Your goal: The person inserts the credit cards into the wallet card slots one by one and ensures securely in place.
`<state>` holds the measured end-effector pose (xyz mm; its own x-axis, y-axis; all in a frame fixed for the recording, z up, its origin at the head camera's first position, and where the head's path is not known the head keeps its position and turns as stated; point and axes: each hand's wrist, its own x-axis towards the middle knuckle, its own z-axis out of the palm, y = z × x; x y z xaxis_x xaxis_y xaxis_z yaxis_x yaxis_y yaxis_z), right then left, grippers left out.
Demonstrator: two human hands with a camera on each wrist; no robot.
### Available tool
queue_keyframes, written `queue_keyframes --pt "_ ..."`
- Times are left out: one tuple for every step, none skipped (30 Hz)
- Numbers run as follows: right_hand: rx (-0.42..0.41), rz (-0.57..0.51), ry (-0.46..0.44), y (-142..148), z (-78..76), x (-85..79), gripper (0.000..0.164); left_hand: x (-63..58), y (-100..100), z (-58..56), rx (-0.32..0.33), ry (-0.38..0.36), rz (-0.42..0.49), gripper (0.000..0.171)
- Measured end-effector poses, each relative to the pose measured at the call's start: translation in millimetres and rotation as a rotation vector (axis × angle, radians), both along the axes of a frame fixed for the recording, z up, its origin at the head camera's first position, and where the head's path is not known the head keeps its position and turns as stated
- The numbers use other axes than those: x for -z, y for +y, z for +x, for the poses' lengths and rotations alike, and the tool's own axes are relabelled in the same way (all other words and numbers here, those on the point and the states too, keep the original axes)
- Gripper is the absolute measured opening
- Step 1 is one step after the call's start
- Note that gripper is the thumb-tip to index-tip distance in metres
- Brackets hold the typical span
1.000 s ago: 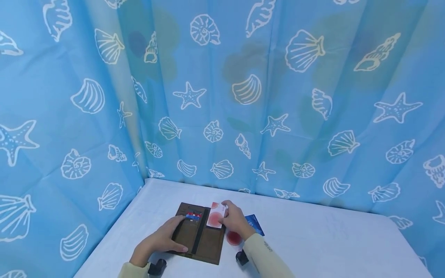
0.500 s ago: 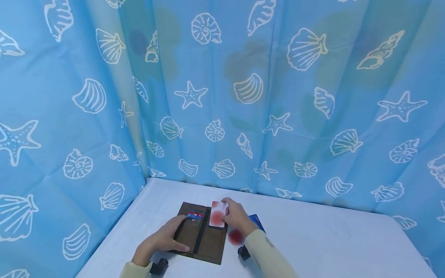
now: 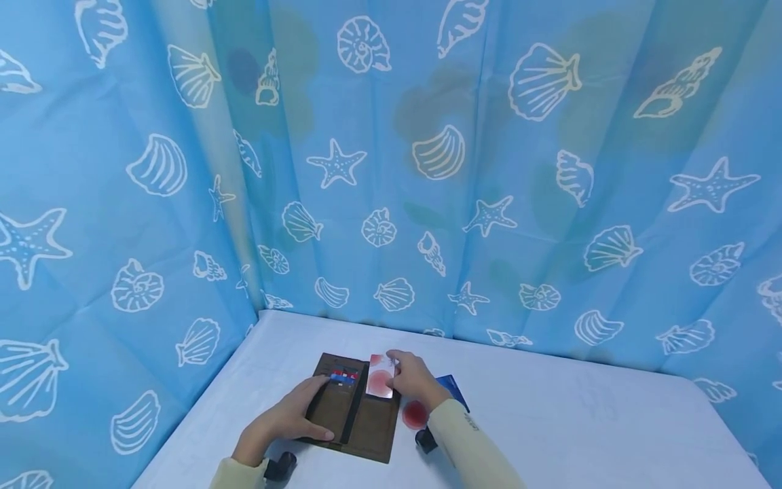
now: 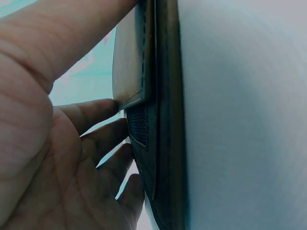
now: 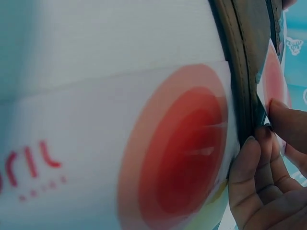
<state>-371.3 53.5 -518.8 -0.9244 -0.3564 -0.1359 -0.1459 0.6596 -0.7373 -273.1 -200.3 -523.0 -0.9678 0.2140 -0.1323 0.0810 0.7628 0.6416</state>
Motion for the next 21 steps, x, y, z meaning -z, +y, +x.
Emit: queue_keyframes --pt "-0.003 0.001 -0.001 0.0 0.4 -0.4 0.062 0.2 0.4 -0.1 -0.002 -0.004 0.001 0.106" --pt "-0.002 -0.001 -0.004 0.2 1.0 -1.1 0.063 0.3 0.8 -0.4 -0.004 -0.009 0.002 0.106" --pt "0.002 -0.002 -0.004 0.5 1.6 -1.7 0.063 1.0 1.1 -0.8 -0.007 -0.014 0.001 0.106" --pt "0.000 0.001 0.005 0.8 1.9 -2.3 0.063 1.4 1.4 -1.5 -0.010 -0.017 -0.003 0.106" --pt "-0.001 0.001 0.012 1.2 2.1 -3.1 0.063 2.1 1.7 -2.2 -0.013 -0.019 -0.005 0.106" --pt "-0.004 -0.002 0.017 1.7 2.3 -4.0 0.063 2.5 1.9 -2.8 -0.016 -0.022 -0.007 0.106" --pt "-0.005 -0.003 0.019 2.2 2.2 -4.4 0.064 3.5 2.0 -3.8 -0.019 -0.023 -0.009 0.106" --pt "-0.007 0.000 0.017 2.7 1.8 -4.8 0.063 3.9 2.1 -4.7 -0.020 -0.024 -0.010 0.107" --pt "-0.013 0.006 0.016 3.0 1.4 -5.0 0.063 4.2 2.1 -5.3 -0.019 -0.021 -0.011 0.107" --pt "-0.018 0.011 0.007 3.1 1.1 -5.1 0.063 4.4 1.9 -5.8 -0.021 -0.021 -0.016 0.107" --pt "-0.023 0.018 -0.002 3.1 0.8 -4.9 0.063 4.7 1.7 -5.9 -0.021 -0.019 -0.018 0.107" --pt "-0.025 0.023 -0.011 2.8 0.4 -4.2 0.063 4.6 1.4 -5.7 -0.024 -0.019 -0.020 0.107" --pt "-0.023 0.027 -0.019 2.4 0.3 -3.6 0.062 4.7 1.1 -5.4 -0.025 -0.016 -0.022 0.107" --pt "-0.017 0.031 -0.024 1.8 0.3 -2.9 0.062 4.4 0.7 -4.9 -0.024 -0.015 -0.024 0.107" --pt "-0.009 0.032 -0.026 1.1 0.5 -2.1 0.061 4.3 0.4 -4.5 -0.023 -0.014 -0.026 0.107" --pt "0.002 0.034 -0.026 0.4 0.7 -1.1 0.059 4.4 0.1 -4.0 -0.023 -0.014 -0.027 0.107" --pt "0.010 0.035 -0.018 -0.1 1.0 -1.1 0.058 4.1 0.1 -3.5 -0.022 -0.012 -0.027 0.107" --pt "0.023 0.033 -0.013 -0.5 1.4 -0.9 0.056 3.8 0.1 -3.2 -0.019 -0.010 -0.027 0.107" --pt "0.030 0.035 -0.001 -0.6 2.0 -0.7 0.054 3.7 0.1 -3.0 -0.016 -0.009 -0.028 0.107" --pt "0.038 0.036 0.011 -0.8 2.4 -0.4 0.051 3.5 0.1 -2.8 -0.014 -0.009 -0.028 0.107" --pt "0.048 0.034 0.020 -0.9 3.0 -0.3 0.049 3.5 0.0 -2.6 -0.011 -0.008 -0.028 0.107"
